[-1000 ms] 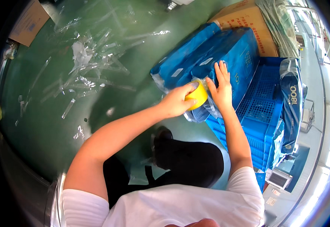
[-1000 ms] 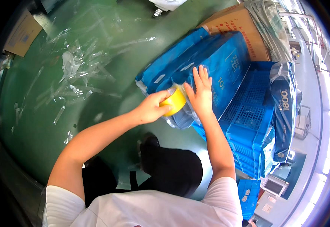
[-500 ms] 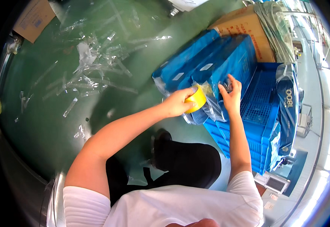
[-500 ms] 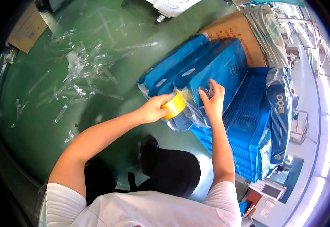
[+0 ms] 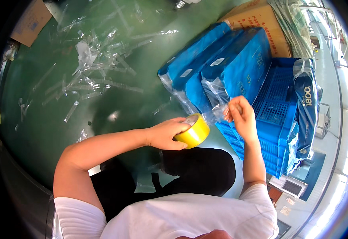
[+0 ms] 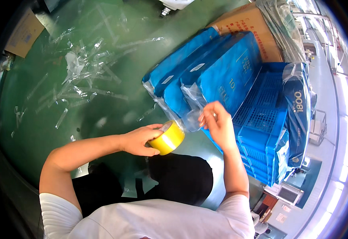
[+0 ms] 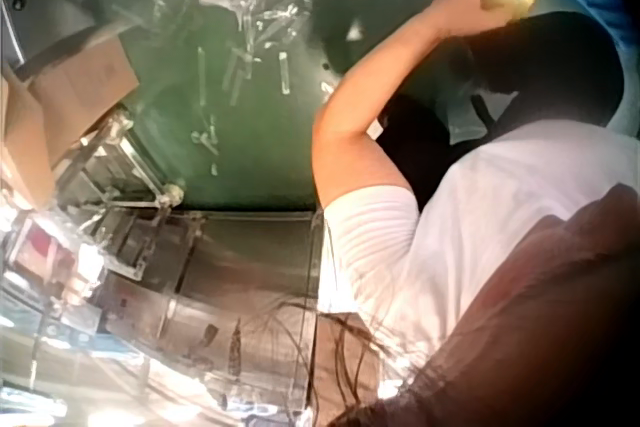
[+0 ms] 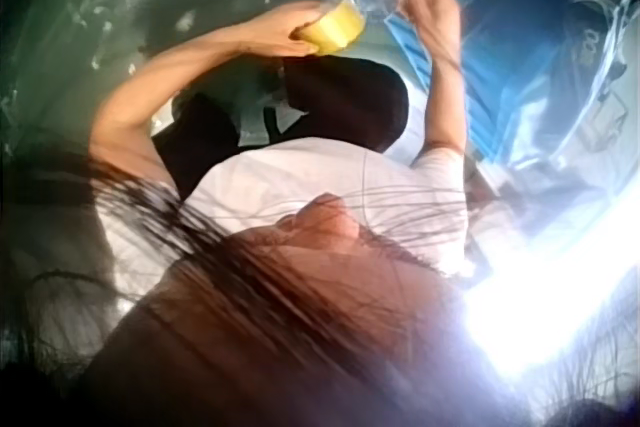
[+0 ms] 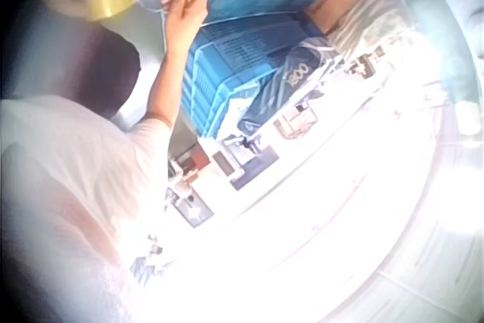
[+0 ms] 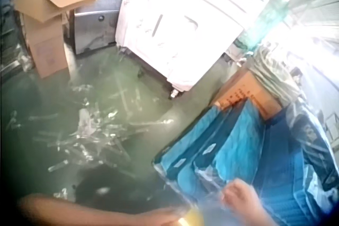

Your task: The person tapes blue packages with yellow tape, then places them into a gray shipping bag and seals it. The sealed bag is stacked with other similar bags on a metal table.

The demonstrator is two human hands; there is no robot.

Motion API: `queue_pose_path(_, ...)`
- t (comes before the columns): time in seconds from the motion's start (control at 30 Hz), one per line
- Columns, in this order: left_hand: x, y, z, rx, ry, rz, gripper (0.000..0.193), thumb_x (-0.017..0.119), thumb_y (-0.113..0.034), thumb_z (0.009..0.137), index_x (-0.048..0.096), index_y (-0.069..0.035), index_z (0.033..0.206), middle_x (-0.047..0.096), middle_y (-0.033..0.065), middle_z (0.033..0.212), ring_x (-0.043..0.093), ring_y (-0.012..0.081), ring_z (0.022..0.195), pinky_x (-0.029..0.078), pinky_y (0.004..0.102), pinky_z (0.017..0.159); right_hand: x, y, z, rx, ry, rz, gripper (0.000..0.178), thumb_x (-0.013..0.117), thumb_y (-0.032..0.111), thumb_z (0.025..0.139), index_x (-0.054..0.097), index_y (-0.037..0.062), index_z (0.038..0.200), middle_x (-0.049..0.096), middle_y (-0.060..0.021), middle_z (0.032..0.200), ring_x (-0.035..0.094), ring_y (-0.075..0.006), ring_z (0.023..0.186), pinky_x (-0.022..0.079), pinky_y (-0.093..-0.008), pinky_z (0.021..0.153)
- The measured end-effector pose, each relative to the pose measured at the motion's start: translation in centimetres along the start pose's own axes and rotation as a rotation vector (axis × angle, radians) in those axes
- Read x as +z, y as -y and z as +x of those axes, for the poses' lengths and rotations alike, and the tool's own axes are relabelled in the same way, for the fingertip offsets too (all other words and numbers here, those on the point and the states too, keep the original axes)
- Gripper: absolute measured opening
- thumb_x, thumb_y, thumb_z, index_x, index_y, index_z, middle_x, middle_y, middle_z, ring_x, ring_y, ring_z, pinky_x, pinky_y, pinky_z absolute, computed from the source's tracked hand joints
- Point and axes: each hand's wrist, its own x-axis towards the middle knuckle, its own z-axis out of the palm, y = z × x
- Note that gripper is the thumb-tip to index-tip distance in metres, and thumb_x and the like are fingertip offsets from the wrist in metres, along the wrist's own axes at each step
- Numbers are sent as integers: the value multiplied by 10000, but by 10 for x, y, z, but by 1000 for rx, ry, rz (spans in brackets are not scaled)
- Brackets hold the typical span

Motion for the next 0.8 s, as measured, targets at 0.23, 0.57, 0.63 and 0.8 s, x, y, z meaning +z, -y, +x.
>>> queue_pose_path(0.23,15,-15,14,-285,-375,96,493,623,-321,786,436,-43,1148,613,183,853,600,355,773,458,419,658,0,-18,35,-170,-178,138,53,482,52,911,491,41,859,545,-16,677,495,-55,577,388,-193,509)
queue_pose_path(0.57,0,17,39,-585,-483,41,324,618,-290,824,545,18,892,606,152,792,609,237,715,461,327,639,-11,-18,51,-310,-202,-343,638,724,4,656,362,22,1182,437,-99,1006,463,-173,887,425,-288,765)
queue_pose_path(0.63,-1,29,45,-619,-489,48,332,617,-283,825,546,28,918,609,151,800,608,229,721,466,324,650,5,-20,55,-454,-343,-617,739,799,88,600,368,-12,1192,446,-173,1053,492,-297,957,434,-355,813)
queue_pose_path(0.8,-1,45,56,-628,-471,-65,349,604,-264,835,532,45,980,610,149,862,607,214,766,472,320,689,16,-33,80,-501,-503,-755,770,830,153,566,391,-13,1177,499,-218,1054,535,-355,931,455,-381,796)
